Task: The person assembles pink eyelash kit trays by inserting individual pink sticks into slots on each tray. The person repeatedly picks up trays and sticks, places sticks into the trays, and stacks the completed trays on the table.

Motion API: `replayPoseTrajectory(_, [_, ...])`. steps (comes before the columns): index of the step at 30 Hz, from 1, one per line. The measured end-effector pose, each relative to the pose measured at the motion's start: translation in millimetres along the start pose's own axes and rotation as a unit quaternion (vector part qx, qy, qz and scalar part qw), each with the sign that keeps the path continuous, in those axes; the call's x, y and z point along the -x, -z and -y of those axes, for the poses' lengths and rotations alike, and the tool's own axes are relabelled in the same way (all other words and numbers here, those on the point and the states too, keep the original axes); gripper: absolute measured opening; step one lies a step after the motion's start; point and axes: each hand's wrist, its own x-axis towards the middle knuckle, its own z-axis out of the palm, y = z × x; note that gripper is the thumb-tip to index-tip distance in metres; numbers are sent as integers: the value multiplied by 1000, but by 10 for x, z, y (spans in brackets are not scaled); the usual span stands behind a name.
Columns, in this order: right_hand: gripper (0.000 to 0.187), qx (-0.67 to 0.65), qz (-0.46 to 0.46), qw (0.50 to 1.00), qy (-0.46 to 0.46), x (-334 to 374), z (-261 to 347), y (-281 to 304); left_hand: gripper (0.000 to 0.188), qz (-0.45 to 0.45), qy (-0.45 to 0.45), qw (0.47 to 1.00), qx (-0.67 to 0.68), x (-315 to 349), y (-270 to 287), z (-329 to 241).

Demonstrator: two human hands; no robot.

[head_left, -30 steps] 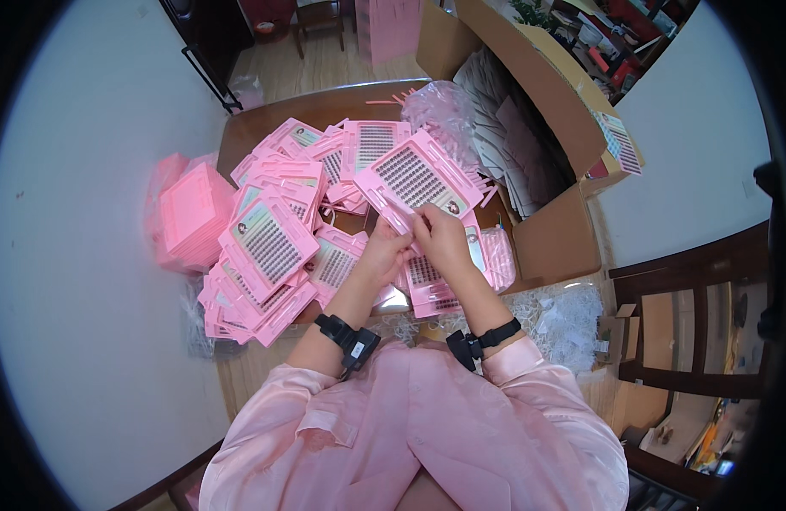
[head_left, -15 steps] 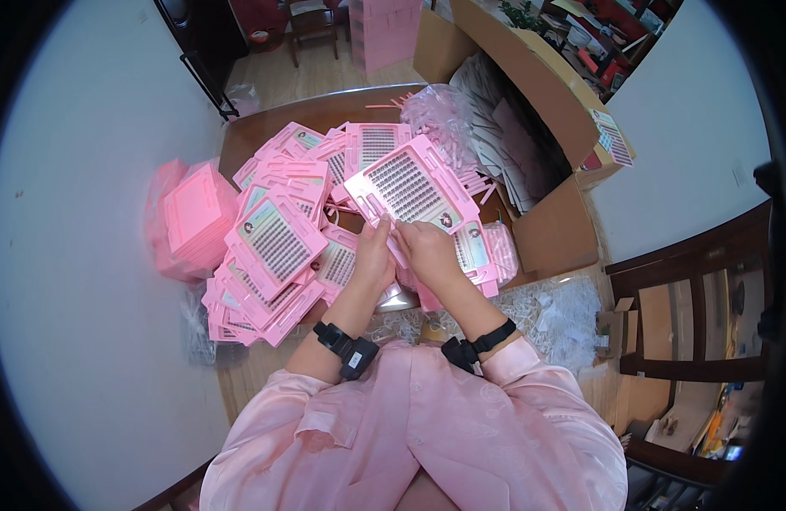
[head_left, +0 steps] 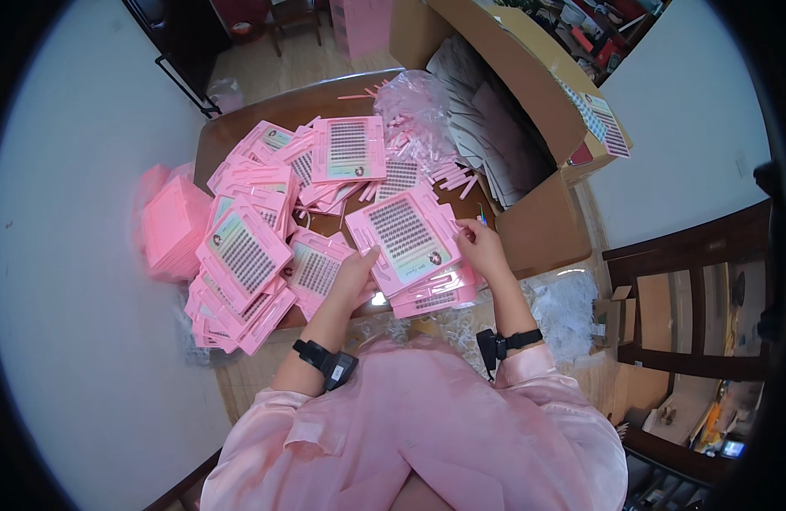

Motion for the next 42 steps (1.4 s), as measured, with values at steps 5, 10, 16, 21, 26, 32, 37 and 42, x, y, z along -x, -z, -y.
replayPoseTrajectory(5, [23,153,-61,986,-15,-302,-395,148,42,-126,10,787,-604,-38,23,-102])
replayPoseTrajectory(10, [31,300,-4,947,-112,-1505,-680,-88,42,-219,-48,901,-370,153,279,-95])
replayPoseTrajectory(16, [49,104,16,987,-120,-2048,-1064,-350,27,-287,-117,948,66,533,752,-47])
replayPoseTrajectory(21, [22,200,64,958,-196,-2055,-838,-140,25,-262,-138,917,265,764,1078,-63])
replayPoseTrajectory(26, [21,-100,90,991,3,-1463,24,-196,28,-194,-156,904,348,647,1144,-136])
replayPoseTrajectory(32, [19,-293,313,903,-31,-913,1159,-691,30,-226,-225,809,494,351,1180,-322])
replayPoseTrajectory(37, [18,-288,336,896,-31,-659,1614,-952,31,-203,-277,853,394,648,1122,-314])
replayPoseTrajectory(42, [26,-207,339,918,2,-417,1925,-1082,36,-68,-380,887,255,993,1050,-316])
